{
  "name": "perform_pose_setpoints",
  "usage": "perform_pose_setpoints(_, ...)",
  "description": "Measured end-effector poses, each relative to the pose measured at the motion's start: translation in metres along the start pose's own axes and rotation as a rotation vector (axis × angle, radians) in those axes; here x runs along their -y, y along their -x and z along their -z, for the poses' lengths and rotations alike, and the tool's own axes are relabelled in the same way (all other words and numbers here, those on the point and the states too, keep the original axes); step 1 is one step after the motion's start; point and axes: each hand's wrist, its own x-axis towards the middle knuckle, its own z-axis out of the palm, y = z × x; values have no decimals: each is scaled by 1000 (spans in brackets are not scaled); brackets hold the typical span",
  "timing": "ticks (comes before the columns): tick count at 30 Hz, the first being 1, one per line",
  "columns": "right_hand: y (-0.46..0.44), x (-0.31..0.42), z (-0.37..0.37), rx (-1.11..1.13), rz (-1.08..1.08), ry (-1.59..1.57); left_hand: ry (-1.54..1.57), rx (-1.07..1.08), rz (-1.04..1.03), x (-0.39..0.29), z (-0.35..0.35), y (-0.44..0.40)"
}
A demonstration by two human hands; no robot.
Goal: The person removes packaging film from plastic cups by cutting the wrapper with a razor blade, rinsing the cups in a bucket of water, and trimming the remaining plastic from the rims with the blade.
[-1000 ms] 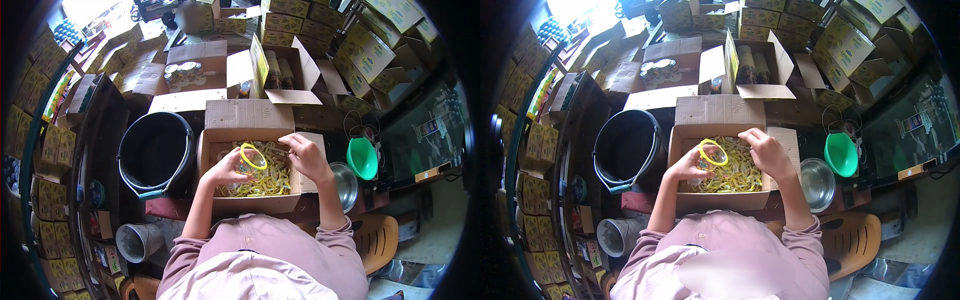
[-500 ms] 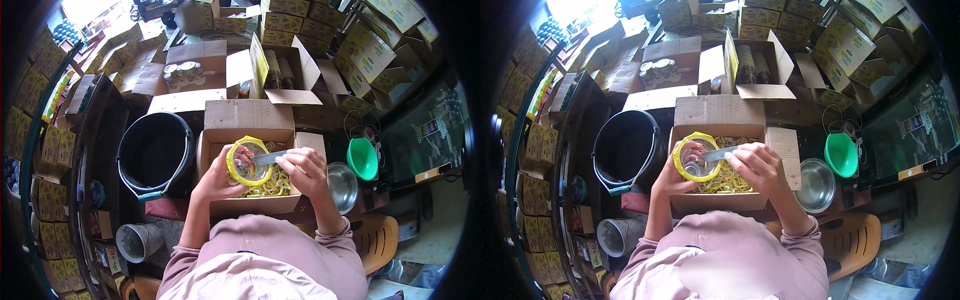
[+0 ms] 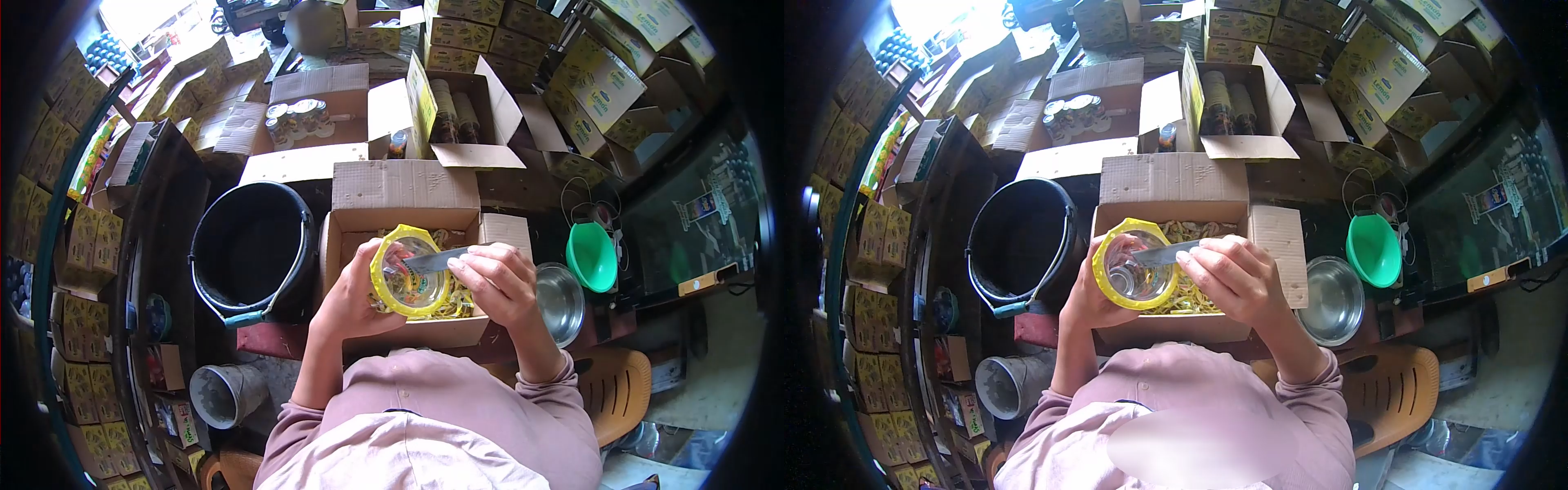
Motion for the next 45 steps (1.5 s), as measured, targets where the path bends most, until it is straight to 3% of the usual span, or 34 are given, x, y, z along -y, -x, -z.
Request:
perform_pose_setpoints(9,-3,-4,1,59,-7,-12,-69,-86,39,-6,-7,-7)
perform_pose_setpoints(27,-4,-7,-9,24,71,-25,-37,6,133,-7,-11,-9)
perform_pose_setpoints(36,-4,-11,-9,38,103,-41,123,171,189,-8,-9,-10)
perform_pose_setpoints(43,-7,-13,-3,-28,134,-62,203,122,18,4,-12,-8)
perform_pose_setpoints(45,-6,-14,2,-61,91,-55,407,95,92,1,-13,-7)
